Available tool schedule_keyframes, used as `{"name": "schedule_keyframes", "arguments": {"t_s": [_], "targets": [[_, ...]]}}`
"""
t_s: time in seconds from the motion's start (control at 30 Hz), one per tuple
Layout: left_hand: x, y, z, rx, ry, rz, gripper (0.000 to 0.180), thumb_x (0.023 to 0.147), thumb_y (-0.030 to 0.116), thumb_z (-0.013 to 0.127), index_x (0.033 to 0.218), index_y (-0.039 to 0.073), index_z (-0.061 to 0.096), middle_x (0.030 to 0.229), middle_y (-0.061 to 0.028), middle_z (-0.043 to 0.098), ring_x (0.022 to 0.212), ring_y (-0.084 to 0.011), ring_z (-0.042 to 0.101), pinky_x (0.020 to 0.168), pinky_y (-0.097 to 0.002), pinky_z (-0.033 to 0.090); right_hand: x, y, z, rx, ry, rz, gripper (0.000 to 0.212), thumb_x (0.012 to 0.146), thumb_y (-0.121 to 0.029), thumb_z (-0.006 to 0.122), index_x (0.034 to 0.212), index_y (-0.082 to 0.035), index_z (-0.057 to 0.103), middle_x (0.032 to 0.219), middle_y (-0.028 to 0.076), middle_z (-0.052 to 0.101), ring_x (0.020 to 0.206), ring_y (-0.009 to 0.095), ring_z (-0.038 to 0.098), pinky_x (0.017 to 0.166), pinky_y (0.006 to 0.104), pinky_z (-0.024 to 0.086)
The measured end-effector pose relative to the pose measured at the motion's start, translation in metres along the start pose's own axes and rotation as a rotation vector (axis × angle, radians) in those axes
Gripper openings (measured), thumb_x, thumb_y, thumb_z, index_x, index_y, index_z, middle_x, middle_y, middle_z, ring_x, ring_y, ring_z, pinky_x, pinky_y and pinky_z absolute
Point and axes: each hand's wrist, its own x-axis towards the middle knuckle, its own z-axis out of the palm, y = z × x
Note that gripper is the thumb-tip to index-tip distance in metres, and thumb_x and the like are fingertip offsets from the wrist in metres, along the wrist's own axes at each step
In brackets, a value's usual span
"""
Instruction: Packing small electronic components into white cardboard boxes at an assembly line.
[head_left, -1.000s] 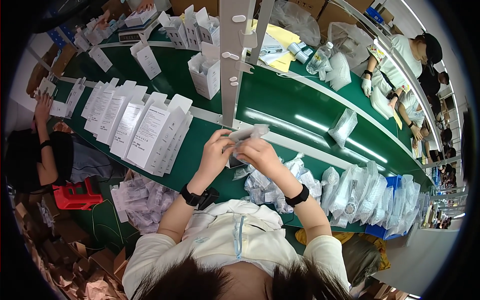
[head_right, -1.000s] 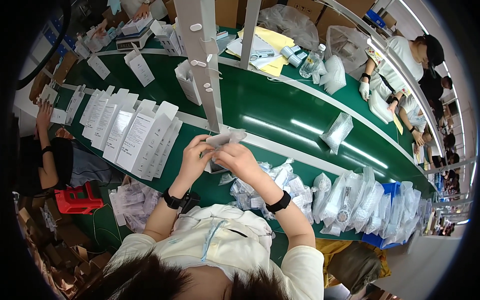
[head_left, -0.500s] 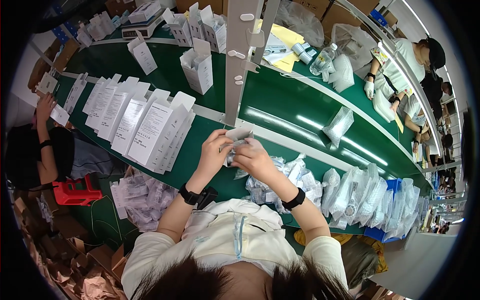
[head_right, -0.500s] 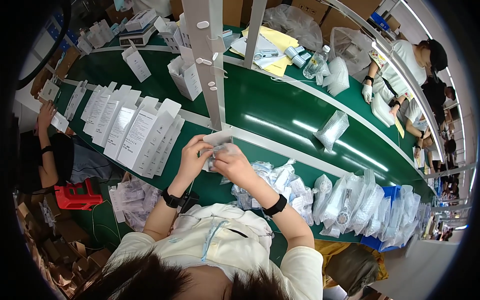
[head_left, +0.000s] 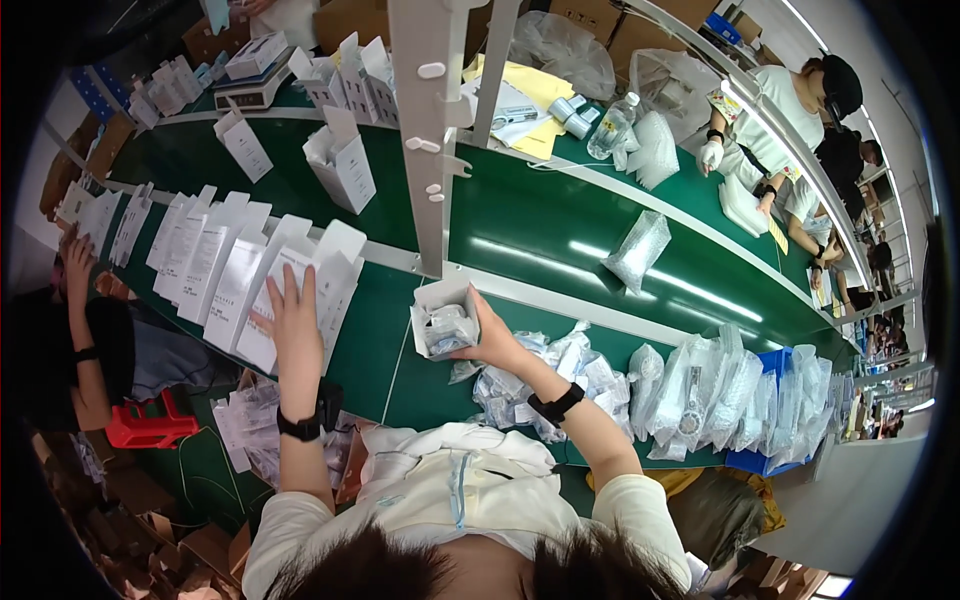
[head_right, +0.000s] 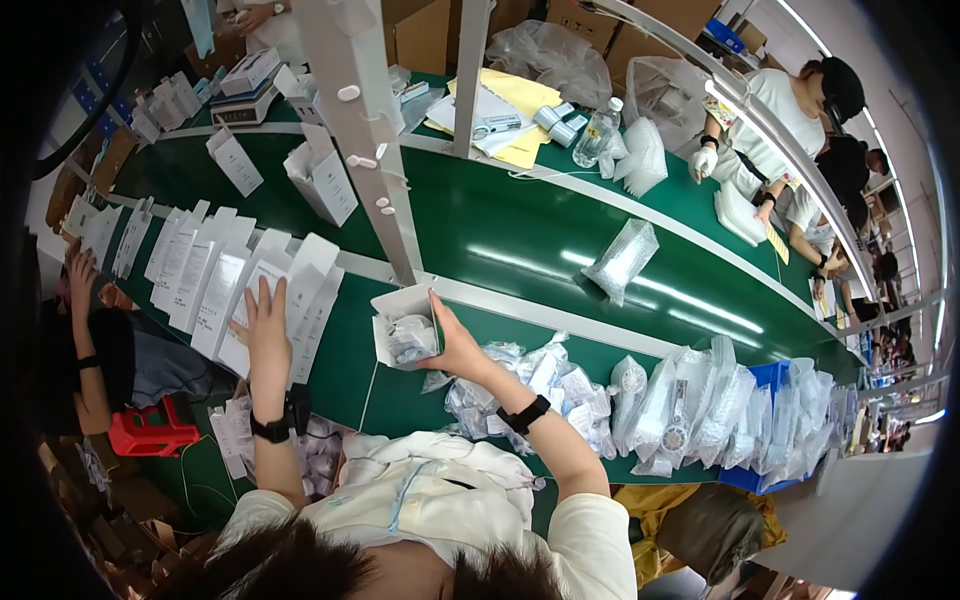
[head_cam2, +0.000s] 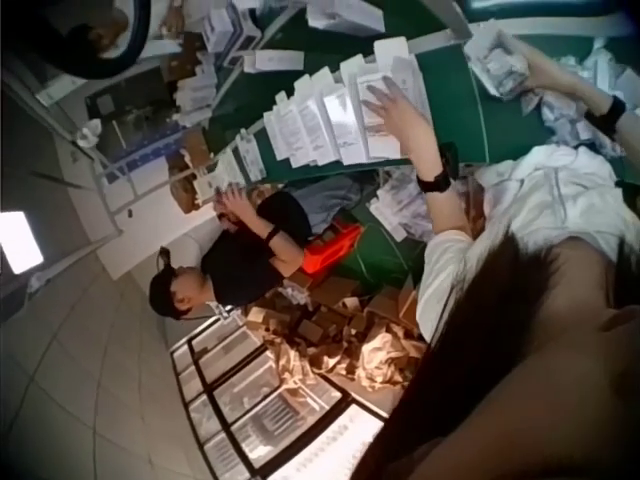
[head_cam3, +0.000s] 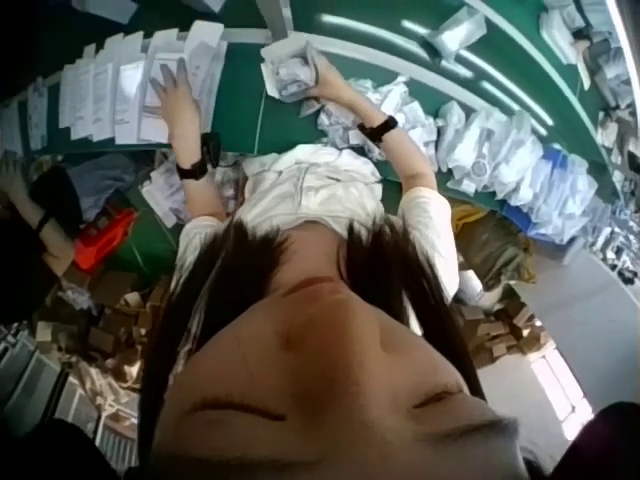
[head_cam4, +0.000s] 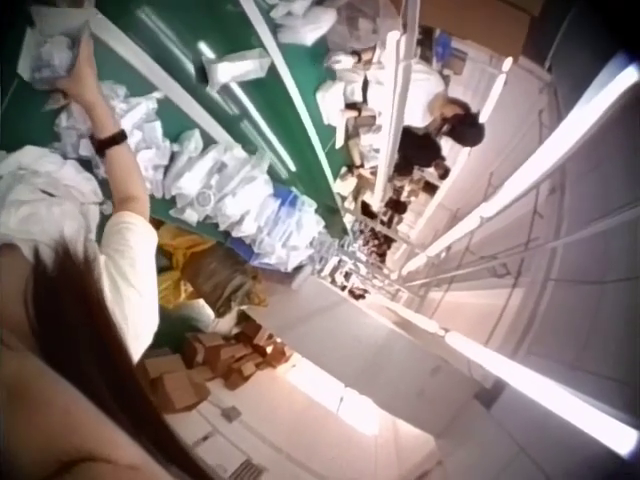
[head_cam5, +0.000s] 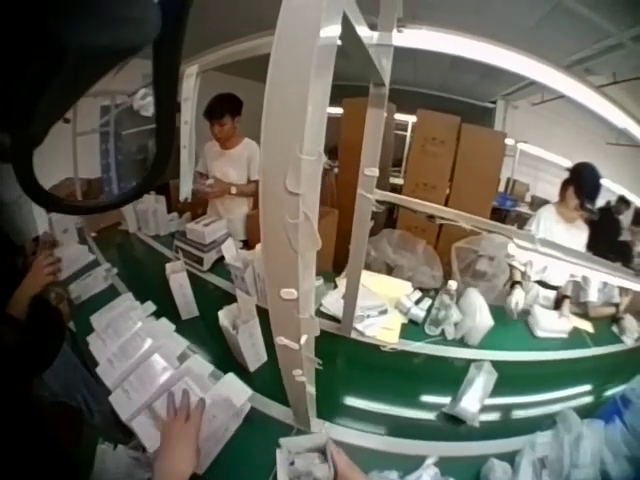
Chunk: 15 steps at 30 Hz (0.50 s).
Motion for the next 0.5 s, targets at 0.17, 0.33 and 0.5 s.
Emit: {"name": "schedule_keyframes", "arguments": {"t_s": [0.17, 0.33, 0.5], "targets": [[-0.049, 0.024, -0.046, -0.562, -0.224, 0.007, 0.064, 0.070, -0.010, 0.046, 0.129, 0.010, 0.037, 0.134, -0.0176, 0.032, 0.126, -0.0356, 0.027, 0.098, -0.0621, 0.014, 0.006, -0.002, -0.061, 0.190, 0.177, 0.156, 0.103, 0.053, -0.008, 0.078, 0.134, -0.002, 0.016, 0.128, 0.016, 0.038, 0.118, 0.025, 0.039, 0.099, 0.0326, 0.031], [-0.046, 0.045, -0.014, -0.208, -0.255, 0.278, 0.060, 0.067, 0.003, 0.060, 0.124, 0.009, 0.043, 0.131, -0.0185, 0.036, 0.127, -0.0390, 0.023, 0.099, -0.0611, 0.013, 0.041, 0.041, -0.146, 0.264, 0.442, 0.199, 0.098, 0.053, -0.003, 0.076, 0.132, -0.003, 0.019, 0.123, 0.013, 0.041, 0.114, 0.023, 0.043, 0.095, 0.0329, 0.035], [-0.048, 0.039, 0.037, 0.071, -0.137, 0.525, 0.059, 0.061, 0.015, 0.069, 0.117, 0.010, 0.050, 0.122, -0.0184, 0.041, 0.124, -0.0400, 0.026, 0.099, -0.0612, 0.011, 0.081, 0.091, -0.170, 0.098, 0.697, 0.143, 0.096, 0.057, -0.006, 0.075, 0.134, -0.005, 0.016, 0.125, 0.014, 0.038, 0.115, 0.027, 0.040, 0.096, 0.0360, 0.034]]}}
